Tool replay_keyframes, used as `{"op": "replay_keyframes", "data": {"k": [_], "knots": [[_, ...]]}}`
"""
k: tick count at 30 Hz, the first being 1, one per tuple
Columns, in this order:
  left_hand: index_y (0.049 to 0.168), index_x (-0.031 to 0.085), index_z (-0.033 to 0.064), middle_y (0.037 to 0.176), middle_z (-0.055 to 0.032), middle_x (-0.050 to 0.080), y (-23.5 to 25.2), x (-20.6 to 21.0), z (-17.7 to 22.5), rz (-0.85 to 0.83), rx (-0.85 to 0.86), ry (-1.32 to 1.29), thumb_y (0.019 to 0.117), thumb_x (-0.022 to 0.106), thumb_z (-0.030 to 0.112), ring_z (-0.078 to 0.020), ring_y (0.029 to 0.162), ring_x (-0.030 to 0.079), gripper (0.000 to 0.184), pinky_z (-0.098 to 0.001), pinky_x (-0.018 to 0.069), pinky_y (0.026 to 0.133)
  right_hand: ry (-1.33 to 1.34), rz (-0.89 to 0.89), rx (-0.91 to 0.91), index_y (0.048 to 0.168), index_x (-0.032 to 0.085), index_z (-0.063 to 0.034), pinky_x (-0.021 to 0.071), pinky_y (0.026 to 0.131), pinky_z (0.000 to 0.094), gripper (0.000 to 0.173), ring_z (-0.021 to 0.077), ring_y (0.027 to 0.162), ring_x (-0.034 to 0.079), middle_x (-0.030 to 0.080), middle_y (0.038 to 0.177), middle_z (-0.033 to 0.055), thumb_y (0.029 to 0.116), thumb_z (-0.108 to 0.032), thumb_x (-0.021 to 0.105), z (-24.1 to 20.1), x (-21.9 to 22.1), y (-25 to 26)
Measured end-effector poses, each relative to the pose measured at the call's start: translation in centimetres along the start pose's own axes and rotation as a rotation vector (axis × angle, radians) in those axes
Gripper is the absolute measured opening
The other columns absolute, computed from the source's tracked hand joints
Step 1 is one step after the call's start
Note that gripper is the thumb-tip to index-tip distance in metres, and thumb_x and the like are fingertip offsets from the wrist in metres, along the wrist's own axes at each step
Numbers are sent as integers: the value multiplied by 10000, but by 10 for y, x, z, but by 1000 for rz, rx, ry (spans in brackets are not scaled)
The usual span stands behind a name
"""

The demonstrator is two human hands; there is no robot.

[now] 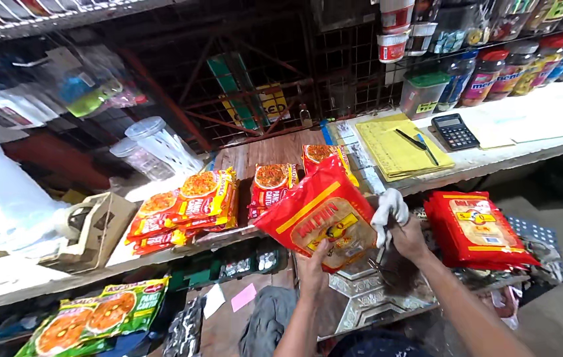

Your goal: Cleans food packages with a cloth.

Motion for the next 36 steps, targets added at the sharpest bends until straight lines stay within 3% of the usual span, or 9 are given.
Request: {"op": "replay_keyframes", "data": {"k": [2,5,7,10,14,17,22,26,36], "knots": [[1248,449,37,960,-32,719,2,8,4,53,0,-65,838,636,82,-122,874,727,453,-332,630,801,180,109,255,1072,598,76,569,802,153,216,-74,812,658,693,866,-45,1027,-91,468,3,-2,-4],[1259,476,58,1014,-39,712,4,27,9,104,-15,-129,989,470,136,-132,930,720,281,-353,622,835,455,77,492,1264,461,73,550,835,191,468,-47,883,626,642,976,-50,1080,-354,408,-14,18,-29],[1290,454,55,1055,-36,686,-1,43,7,112,-42,-110,1013,441,174,-117,964,700,302,-341,607,858,567,100,484,1166,507,27,562,771,183,423,-58,794,638,659,881,-91,982,-344,595,-33,46,-38],[1276,472,17,1049,-56,695,-16,58,-1,88,-62,-148,962,528,133,-119,958,701,340,-330,604,868,574,323,416,1239,489,68,542,851,160,324,-48,891,635,645,976,-20,991,-131,554,-47,67,-17],[1213,512,0,1032,-49,708,-28,64,-4,36,-58,-244,868,653,84,-110,965,704,382,-319,597,895,525,406,596,1405,425,56,506,915,210,458,8,1017,608,610,1141,78,1116,-275,297,-50,52,5],[1211,536,33,1017,-75,722,-27,58,-5,9,-99,-305,793,769,153,-152,941,725,493,-354,618,857,568,400,644,1394,484,-14,535,906,237,397,43,1025,633,642,1150,69,1121,-247,315,-48,37,14],[1218,528,53,1004,-74,718,-27,49,-8,62,-145,-237,932,543,108,-154,912,727,292,-351,624,820,710,275,383,1364,464,-63,537,936,177,594,-48,1062,625,668,1142,-70,1054,-562,380,-44,10,27],[1260,489,32,1020,-64,715,-33,47,-18,48,-112,-163,875,612,69,-135,917,724,407,-328,622,816,495,401,203,1208,509,52,535,867,127,249,-74,904,636,654,963,-48,1000,-83,538,-53,16,38],[1262,451,23,984,-45,712,-41,34,-13,65,-82,-21,802,645,23,-112,875,725,499,-309,628,780,343,509,135,1117,566,54,583,770,185,206,-30,768,656,665,850,-50,958,-62,626,-12,-23,52]]}}
Point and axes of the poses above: each hand's wrist, its own y-axis towards the middle knuckle, its own x-axis out of the palm, z = x × y, the point moved 2 cm from there along y, towards the middle knuckle
